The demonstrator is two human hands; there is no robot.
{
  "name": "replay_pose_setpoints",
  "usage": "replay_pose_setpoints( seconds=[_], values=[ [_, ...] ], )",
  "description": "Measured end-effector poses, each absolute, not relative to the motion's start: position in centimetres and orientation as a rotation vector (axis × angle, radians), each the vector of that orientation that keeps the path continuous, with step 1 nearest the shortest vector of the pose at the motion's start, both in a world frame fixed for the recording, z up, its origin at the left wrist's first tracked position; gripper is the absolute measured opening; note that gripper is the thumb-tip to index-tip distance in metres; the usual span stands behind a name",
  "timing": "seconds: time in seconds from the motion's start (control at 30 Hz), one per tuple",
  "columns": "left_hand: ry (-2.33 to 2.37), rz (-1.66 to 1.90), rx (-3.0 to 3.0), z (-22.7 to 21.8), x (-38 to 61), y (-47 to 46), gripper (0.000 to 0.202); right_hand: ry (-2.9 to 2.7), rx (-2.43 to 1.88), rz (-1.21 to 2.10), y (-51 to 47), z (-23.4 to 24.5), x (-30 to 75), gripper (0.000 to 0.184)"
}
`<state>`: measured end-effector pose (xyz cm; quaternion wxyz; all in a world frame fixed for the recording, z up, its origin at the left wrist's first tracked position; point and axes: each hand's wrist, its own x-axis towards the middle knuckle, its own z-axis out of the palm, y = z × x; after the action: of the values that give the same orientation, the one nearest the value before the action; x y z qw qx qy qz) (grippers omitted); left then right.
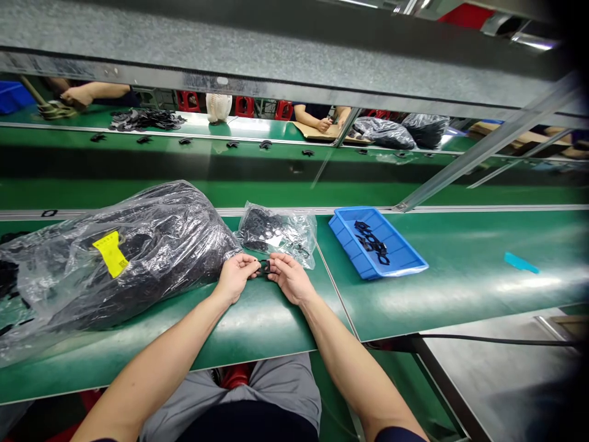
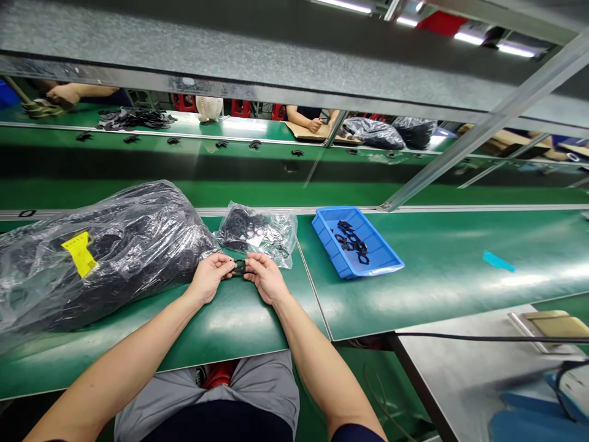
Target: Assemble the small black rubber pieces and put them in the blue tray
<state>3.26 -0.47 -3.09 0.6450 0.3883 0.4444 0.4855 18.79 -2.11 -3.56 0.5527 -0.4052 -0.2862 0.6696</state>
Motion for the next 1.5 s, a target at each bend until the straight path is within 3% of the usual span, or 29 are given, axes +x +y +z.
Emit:
replay_pose_setpoints(
  seconds=[0.1,0.27,0.4,0.63,0.83,1.03,1.23,1.5],
  values=[
    [0.984,1.127,0.921,-3.0,3.2,-0.5,0.029,-0.948,-1.036,1.537,-2.4,-3.6,18.8,0.026],
    [0.905,1.090,0.836,-2.7,3.3,-0.7,0.034,-1.429,-1.151,0.808,-3.1,-3.3,19.0,0.011],
    [0.857,1.054,0.795,-2.8,3.2,-0.8,0.035,-1.625,-1.150,0.509,-3.7,-3.1,18.8,0.021],
    [0.912,1.124,0.888,-2.8,2.7,-0.3,0.032,-1.496,-1.097,0.722,-3.6,-3.6,18.6,0.033],
    [0.969,1.165,1.005,-2.6,2.4,-0.2,0.028,-1.412,-1.140,0.796,-3.1,-3.9,18.5,0.015],
    [1.010,1.145,1.165,-3.0,2.5,-0.3,0.028,-1.498,-1.193,0.618,-3.3,-3.9,17.6,0.013],
    [1.093,1.025,1.114,-3.6,2.6,0.3,0.046,-1.541,-1.241,0.483,-2.7,-4.0,17.3,0.009],
    [1.223,0.968,1.181,-3.3,2.6,0.5,0.055,-1.662,-1.258,0.354,-2.1,-4.6,17.3,0.011]
  ],
)
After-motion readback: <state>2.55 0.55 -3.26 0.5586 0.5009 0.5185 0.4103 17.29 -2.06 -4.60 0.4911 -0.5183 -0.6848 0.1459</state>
